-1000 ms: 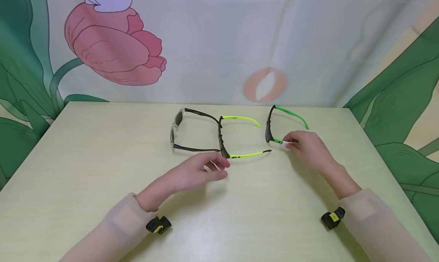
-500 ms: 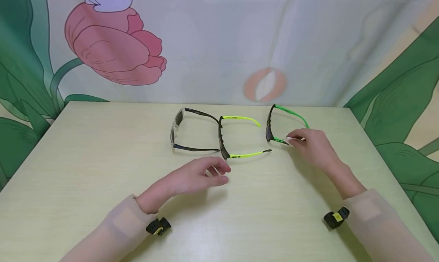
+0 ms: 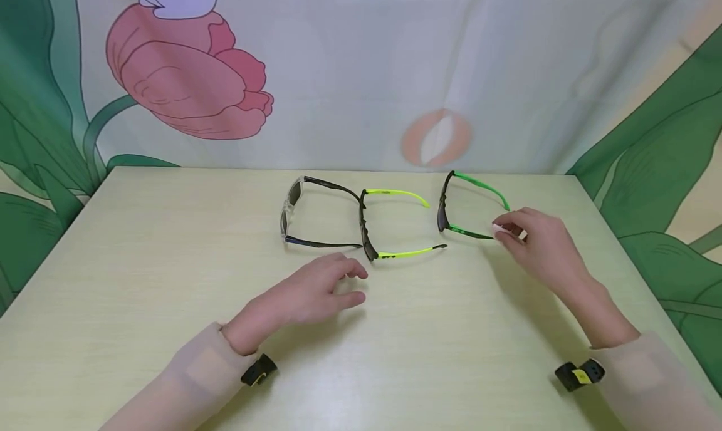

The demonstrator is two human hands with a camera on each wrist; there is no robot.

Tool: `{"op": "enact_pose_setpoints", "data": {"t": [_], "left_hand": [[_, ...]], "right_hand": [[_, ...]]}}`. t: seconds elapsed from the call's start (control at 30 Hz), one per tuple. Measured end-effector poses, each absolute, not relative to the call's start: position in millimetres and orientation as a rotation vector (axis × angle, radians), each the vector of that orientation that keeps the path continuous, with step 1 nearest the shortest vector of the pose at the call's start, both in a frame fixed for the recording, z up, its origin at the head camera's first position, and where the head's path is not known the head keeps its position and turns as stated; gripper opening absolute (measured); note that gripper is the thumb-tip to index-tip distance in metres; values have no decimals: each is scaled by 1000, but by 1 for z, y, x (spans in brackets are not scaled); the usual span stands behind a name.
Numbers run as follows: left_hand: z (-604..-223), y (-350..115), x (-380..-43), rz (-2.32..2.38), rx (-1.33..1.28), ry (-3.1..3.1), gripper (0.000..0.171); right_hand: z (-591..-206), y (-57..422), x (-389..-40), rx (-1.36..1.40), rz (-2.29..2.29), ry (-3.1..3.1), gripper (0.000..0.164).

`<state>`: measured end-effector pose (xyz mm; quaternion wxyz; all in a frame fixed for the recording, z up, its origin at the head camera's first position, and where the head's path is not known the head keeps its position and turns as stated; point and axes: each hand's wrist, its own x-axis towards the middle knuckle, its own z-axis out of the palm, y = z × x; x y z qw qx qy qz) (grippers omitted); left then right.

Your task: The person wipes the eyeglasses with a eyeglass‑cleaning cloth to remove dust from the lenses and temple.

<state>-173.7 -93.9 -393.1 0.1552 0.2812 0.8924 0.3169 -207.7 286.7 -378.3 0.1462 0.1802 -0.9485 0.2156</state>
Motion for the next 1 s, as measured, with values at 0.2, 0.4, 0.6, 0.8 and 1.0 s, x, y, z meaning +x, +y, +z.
{"op": "enact_pose_setpoints", "data": {"t": [0.2, 0.4, 0.6, 0.8, 1.0], "left_hand": [[-392, -99, -174, 816, 793, 2649, 35], [-390, -103, -176, 817, 781, 2661, 36], [-392, -108, -181, 782, 757, 2667, 39], [-388, -116, -187, 760, 737, 2735, 41], [-386, -114, -184, 675, 830, 2840, 44]], "right_hand": [[-378, 291, -196, 463, 582, -2978, 11], [-389, 299, -195, 508, 442, -3063, 7], [-399, 305, -194, 534, 417, -3151, 3], [-396, 300, -191, 565, 343, -3173, 14], [-389, 279, -180, 554, 323, -3108, 42]]}}
